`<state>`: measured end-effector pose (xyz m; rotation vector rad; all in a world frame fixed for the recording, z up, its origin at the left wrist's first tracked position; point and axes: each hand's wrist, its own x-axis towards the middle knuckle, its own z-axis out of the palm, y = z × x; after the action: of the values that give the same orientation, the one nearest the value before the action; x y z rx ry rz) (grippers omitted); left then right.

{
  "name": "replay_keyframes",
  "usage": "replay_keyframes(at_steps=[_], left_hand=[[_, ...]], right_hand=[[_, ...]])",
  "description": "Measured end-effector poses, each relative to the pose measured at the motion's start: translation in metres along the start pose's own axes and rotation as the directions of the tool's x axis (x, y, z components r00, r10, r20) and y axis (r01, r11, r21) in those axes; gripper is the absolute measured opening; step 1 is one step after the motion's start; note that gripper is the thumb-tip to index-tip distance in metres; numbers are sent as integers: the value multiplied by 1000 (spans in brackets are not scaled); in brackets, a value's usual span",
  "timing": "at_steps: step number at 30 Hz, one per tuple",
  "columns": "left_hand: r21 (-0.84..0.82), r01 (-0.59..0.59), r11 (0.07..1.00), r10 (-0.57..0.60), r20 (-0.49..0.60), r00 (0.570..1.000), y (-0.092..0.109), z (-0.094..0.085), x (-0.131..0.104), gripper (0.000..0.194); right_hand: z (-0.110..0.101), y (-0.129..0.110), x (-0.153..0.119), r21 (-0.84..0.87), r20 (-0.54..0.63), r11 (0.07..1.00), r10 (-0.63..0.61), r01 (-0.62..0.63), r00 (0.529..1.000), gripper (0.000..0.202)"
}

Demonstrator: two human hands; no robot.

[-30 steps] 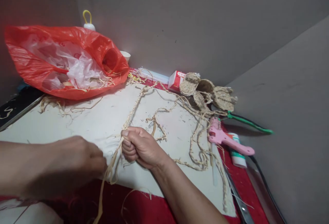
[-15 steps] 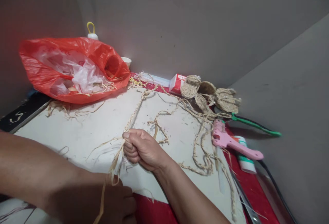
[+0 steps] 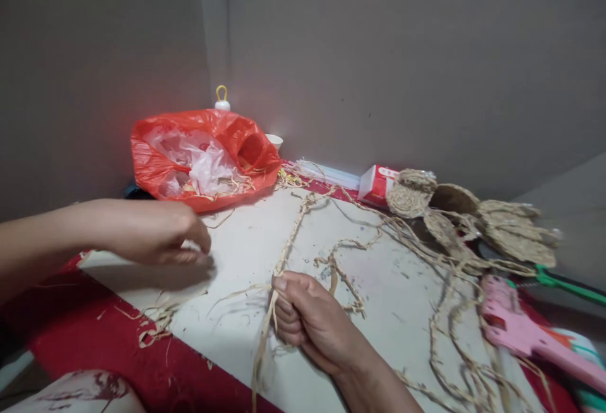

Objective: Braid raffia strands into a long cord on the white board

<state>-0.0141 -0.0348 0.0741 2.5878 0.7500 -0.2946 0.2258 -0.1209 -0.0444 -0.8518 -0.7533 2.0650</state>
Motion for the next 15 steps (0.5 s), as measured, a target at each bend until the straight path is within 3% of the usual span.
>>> replay_keyframes(at_steps=[3, 6, 7, 11, 15], left_hand=[[39, 145, 989, -138, -156, 978, -26, -3, 23, 17], [123, 386, 914, -339, -286, 896, -43, 10, 44, 20], [138, 418, 898, -364, -303, 881, -46, 16, 50, 21], [144, 431, 891, -362, -349, 864, -51, 42, 69, 25], [109, 378, 919, -314, -377, 871, -56, 54, 77, 21]], right_hand=[[1, -1, 1, -5, 15, 1000, 12, -12, 1000, 48], [1, -1, 2, -2, 18, 1000, 15, -15, 1000, 49], [1, -1, 2, 0, 16, 1000, 12, -12, 1000, 49], [0, 0, 2, -11, 19, 1000, 9, -9, 1000, 49], [-3, 2, 3, -29, 21, 1000, 12, -11, 1000, 48]])
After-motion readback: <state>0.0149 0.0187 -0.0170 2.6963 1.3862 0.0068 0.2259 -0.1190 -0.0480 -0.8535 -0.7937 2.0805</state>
